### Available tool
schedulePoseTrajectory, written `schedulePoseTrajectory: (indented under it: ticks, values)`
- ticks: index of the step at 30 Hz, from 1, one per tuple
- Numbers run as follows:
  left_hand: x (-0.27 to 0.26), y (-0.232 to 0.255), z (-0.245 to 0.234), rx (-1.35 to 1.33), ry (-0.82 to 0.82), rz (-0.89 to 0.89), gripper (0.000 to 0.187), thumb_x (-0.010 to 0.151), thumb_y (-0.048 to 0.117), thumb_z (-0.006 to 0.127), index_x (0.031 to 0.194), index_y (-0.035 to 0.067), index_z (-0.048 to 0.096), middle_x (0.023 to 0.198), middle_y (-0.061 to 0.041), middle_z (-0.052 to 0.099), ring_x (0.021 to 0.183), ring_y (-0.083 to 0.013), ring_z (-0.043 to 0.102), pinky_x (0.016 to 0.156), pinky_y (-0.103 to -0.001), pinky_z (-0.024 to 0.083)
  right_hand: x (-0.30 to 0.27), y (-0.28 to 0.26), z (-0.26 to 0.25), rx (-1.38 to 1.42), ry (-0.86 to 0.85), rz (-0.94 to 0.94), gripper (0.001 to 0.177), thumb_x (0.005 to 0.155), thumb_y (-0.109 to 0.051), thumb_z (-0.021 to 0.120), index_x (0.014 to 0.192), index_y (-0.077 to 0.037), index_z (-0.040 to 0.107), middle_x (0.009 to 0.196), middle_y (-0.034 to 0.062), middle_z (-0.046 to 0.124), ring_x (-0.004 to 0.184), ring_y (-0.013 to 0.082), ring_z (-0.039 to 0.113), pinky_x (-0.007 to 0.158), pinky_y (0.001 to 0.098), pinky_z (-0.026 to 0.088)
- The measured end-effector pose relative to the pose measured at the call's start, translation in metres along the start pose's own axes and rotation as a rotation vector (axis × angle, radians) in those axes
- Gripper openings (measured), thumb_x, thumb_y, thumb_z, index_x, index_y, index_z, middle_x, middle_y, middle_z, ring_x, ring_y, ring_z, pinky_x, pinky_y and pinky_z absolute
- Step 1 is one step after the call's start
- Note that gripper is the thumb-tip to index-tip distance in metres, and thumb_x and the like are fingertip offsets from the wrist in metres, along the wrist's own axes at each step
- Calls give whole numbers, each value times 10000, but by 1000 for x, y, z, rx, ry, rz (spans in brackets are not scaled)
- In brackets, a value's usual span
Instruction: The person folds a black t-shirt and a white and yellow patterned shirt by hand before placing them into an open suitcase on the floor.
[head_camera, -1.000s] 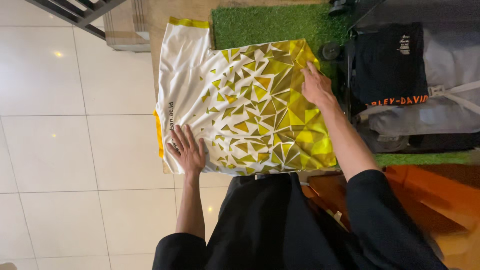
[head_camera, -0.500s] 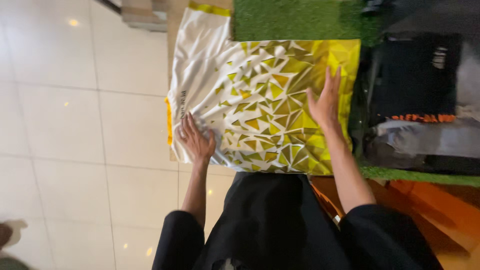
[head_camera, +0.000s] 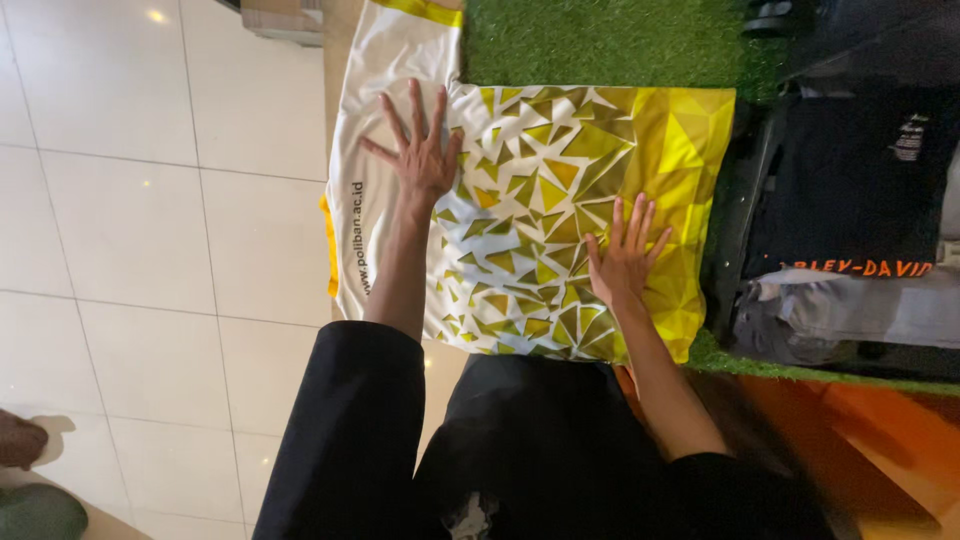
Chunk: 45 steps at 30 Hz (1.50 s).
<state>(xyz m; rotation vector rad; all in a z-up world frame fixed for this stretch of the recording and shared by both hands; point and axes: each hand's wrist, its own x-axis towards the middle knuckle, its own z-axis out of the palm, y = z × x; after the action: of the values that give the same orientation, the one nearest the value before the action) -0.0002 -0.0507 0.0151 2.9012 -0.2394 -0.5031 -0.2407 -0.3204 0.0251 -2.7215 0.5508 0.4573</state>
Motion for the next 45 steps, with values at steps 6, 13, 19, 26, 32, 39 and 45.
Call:
schedulePoseTrajectory:
  ticks: [6, 13, 19, 26, 32, 39, 45]
  values:
    - [34, 17, -14, 47, -66, -81, 621, 1131, 609, 324, 1692, 417, 140, 1751, 30, -70, 1573, -400, -155, 1036, -924, -107, 6, 0, 0, -64, 52, -30, 758, 1100, -566, 352, 1696, -152, 132, 1750, 147, -22, 1616, 346, -53, 1225, 670, -62]
    - [22, 13, -8, -84, 162, -48, 677, 1125, 502, 450, 1708, 301, 170, 1779, -17, 25, 1632, -368, -54, 1160, -839, -77, 53, 8, -11, 49, 187, 24, 735, 1108, -553, 393, 1693, -152, 198, 1757, 156, 41, 1631, 325, 19, 1283, 617, 40]
    - [-104, -2, 25, -117, 273, -141, 703, 1083, 414, 520, 1681, 158, 255, 1759, -125, 114, 1626, -370, -9, 1186, -772, -94, 151, 35, -59, -58, 92, -142, 738, 1152, -460, 474, 1692, -57, 174, 1757, 200, 82, 1632, 354, 60, 1307, 559, 90]
    - [-193, -33, 53, -99, 271, -387, 725, 1073, 430, 473, 1680, 110, 236, 1753, -145, 80, 1617, -370, 2, 1175, -780, -35, 111, 6, -67, 17, 119, -117, 746, 1159, -466, 445, 1713, -64, 146, 1768, 202, 61, 1642, 390, 28, 1319, 581, 75]
    - [-191, -57, 37, -113, 148, -361, 710, 1045, 464, 506, 1652, 176, 276, 1737, -102, 114, 1606, -341, 47, 1192, -731, 68, -9, -39, -7, 0, -40, -261, 767, 1082, -522, 439, 1679, -124, 168, 1736, 213, 55, 1612, 395, 51, 1251, 653, 26]
    - [-243, -117, 47, -215, 401, -505, 901, 940, 447, 631, 1639, 31, 242, 1732, -236, 115, 1610, -396, 51, 1218, -655, 149, -118, -34, 42, -9, -3, -388, 777, 1068, -485, 454, 1669, -77, 176, 1731, 212, 78, 1599, 417, 76, 1273, 592, 91]
    - [-309, -169, 107, -784, 267, -779, 888, 865, 376, 630, 1592, 11, 276, 1656, -241, 205, 1466, -397, 218, 1093, -614, 307, -139, -35, 62, -32, 21, -248, 777, 1069, -416, 494, 1677, -51, 178, 1711, 273, 79, 1582, 469, 87, 1257, 610, 124]
